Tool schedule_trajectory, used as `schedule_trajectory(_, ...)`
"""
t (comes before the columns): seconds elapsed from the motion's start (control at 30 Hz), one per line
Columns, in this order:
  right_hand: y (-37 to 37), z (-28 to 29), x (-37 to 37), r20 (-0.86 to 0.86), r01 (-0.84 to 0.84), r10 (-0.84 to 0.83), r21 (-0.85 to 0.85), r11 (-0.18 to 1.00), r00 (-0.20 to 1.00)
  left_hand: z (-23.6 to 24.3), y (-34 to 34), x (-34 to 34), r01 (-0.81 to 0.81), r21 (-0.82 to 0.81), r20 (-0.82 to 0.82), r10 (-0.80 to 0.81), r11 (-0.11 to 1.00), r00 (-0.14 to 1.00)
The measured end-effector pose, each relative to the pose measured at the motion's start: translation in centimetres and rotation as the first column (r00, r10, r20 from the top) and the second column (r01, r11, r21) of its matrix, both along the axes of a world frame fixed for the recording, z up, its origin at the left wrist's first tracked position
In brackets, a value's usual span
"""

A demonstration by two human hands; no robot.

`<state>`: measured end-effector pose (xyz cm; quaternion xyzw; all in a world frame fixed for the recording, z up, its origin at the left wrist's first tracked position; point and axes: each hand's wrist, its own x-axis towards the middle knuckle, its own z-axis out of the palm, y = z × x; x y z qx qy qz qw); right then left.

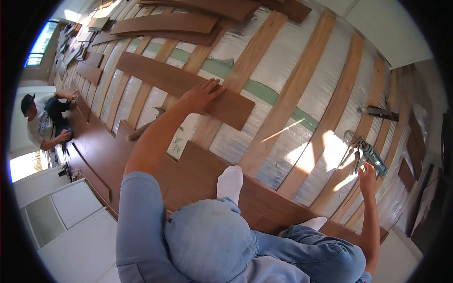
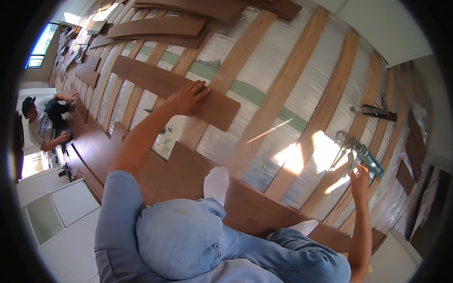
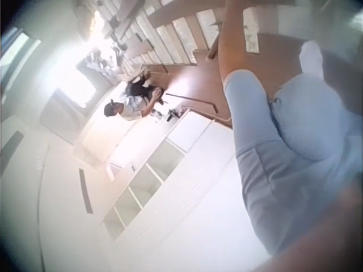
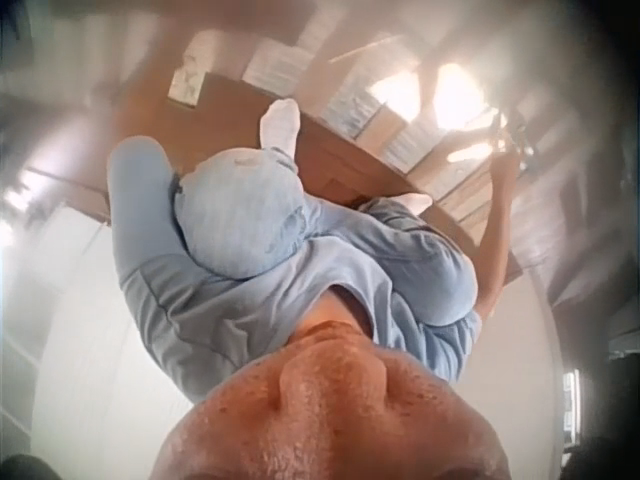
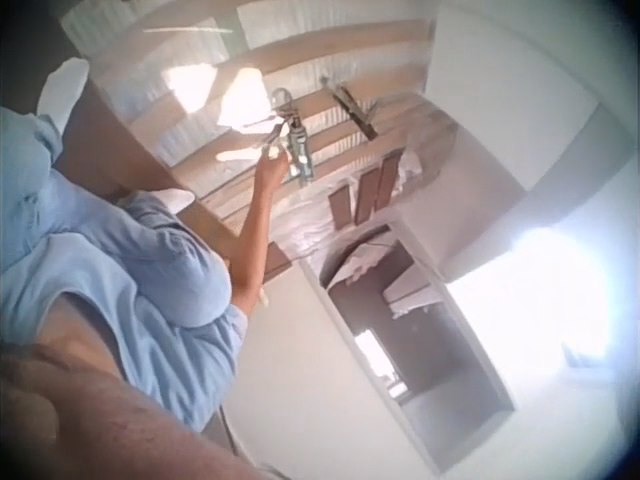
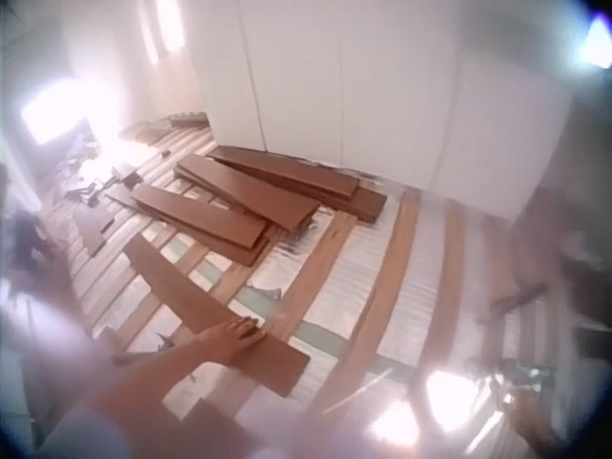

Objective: The person installs wood floorboards by applying adhesive with a caulk gun, positioning the boards on the subfloor, and securing them using a hammer and a pneumatic nailer. They use a square and a pencil to mark measurements on the boards before fitting them into place.

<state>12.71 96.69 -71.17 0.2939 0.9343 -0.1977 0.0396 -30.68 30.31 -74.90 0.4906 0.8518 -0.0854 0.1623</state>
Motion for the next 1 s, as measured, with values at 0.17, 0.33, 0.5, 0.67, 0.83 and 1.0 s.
schedule_trajectory(0.17,-7.9,8.1,-3.3,0.184,-0.336,0.328,0.01,0.942,0.926,1.6,2.1,-1.4,0.071,-0.026,0.089,-0.069,0.997,0.994)
schedule_trajectory(0.33,-17.7,13.8,-6.6,0.068,-0.487,0.499,-0.135,0.863,0.864,2.2,7.2,2.8,0.187,0.249,0.126,-0.223,0.95,0.967)
schedule_trajectory(0.5,-23.6,14.4,-11.6,-0.146,-0.601,0.587,-0.089,0.794,0.796,3.1,18.3,12.9,0.16,0.534,0.277,-0.35,0.83,0.895)
schedule_trajectory(0.67,-22.7,8.2,-16.8,0.002,-0.32,0.364,-0.47,0.823,0.932,4.4,27.3,24.9,0.131,0.669,0.339,-0.457,0.731,0.822)
schedule_trajectory(0.83,-21.9,5.1,-17.2,0.397,-0.175,0.51,-0.633,0.754,0.763,5.4,30.6,30.4,0.123,0.753,0.355,-0.557,0.646,0.751)
schedule_trajectory(1.0,-16.1,6.5,-8.2,0.398,-0.165,0.314,-0.367,0.915,0.862,6.5,27.9,23.2,0.236,0.888,0.086,-0.648,0.394,0.757)
